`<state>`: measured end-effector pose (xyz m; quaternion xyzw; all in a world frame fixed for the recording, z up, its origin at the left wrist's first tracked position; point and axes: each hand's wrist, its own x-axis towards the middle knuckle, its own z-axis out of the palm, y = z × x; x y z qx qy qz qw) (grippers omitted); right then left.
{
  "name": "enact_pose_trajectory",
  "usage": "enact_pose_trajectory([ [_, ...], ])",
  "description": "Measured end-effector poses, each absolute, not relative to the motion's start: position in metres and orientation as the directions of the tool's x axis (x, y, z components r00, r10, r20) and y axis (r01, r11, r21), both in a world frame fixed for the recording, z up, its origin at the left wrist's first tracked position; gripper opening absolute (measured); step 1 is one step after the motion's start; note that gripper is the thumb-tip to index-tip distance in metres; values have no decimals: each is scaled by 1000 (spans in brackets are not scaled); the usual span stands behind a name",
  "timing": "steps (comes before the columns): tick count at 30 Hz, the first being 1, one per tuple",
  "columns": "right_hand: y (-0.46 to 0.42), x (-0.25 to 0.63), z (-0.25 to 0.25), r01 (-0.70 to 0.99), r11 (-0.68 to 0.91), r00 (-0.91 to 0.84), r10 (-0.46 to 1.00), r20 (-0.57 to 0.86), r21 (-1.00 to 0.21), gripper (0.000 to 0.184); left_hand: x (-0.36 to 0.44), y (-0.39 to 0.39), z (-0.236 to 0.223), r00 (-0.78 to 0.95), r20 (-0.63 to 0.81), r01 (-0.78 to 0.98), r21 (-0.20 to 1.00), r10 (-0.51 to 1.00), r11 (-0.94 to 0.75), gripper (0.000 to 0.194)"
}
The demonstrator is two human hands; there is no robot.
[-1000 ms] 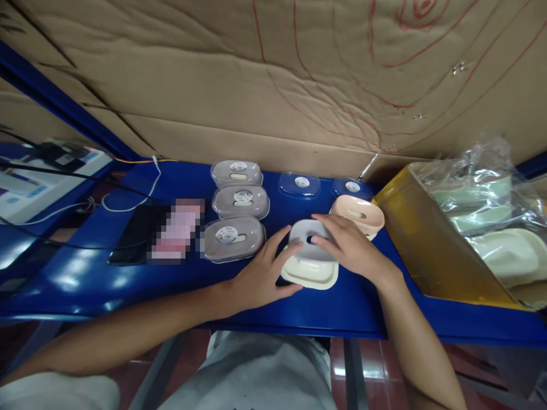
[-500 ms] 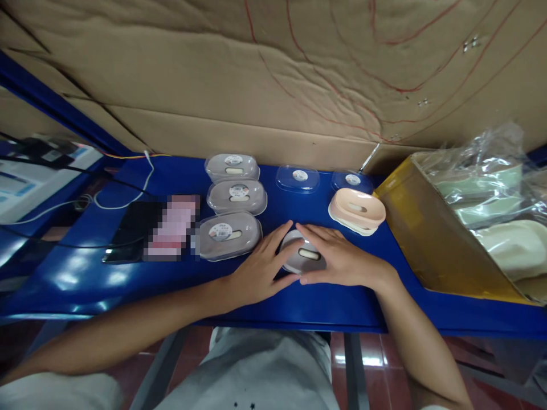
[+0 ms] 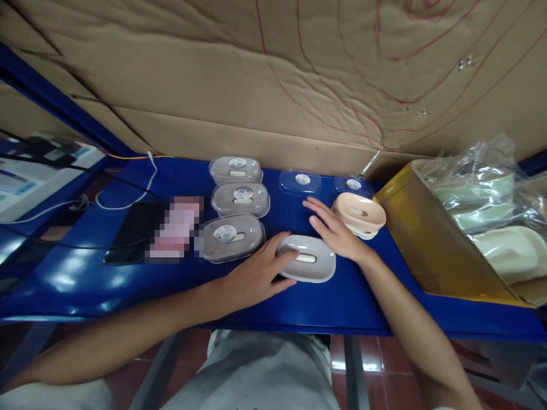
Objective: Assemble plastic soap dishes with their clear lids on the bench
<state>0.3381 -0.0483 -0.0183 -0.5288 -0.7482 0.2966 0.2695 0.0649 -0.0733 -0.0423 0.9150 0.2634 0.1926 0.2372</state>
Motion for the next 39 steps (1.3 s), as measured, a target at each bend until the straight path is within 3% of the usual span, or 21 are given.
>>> enact_pose_trajectory([
  [5, -7, 329, -28, 762, 358, -341, 930, 137, -539, 68, 64, -74, -36, 795, 183, 411, 539, 578, -735, 52],
  [9, -7, 318, -21, 793, 464, -447, 884, 141, -395, 58, 62, -77, -29, 790, 141, 430, 567, 597, -703, 56],
  [11, -12, 313, -19, 796, 481, -464, 875, 140, -367, 64, 61, -79, -27, 796, 126, 427, 576, 592, -697, 59],
  [15, -14, 314, -19, 829, 402, -415, 908, 53, -389, 85, 61, -79, -27, 798, 138, 400, 608, 587, -686, 78],
  [18, -20, 329, -10, 815, 366, -373, 925, 77, -449, 79, 63, -77, -32, 769, 183, 371, 652, 612, -661, 94],
  [21, -43, 349, 7, 756, 386, -361, 919, 156, -528, 70, 64, -75, -36, 728, 216, 376, 667, 650, -643, 97],
  [26, -91, 365, 17, 629, 370, -487, 873, 24, -684, 74, 67, -73, -41, 691, 247, 346, 712, 679, -611, 96],
  [31, -103, 344, 11, 667, 378, -547, 833, -79, -642, 72, 68, -65, -45, 683, 277, 259, 773, 676, -579, 113],
  [39, -105, 330, 9, 660, 550, -605, 793, 71, -511, 70, 65, -58, -43, 722, 236, 235, 800, 650, -552, 118],
])
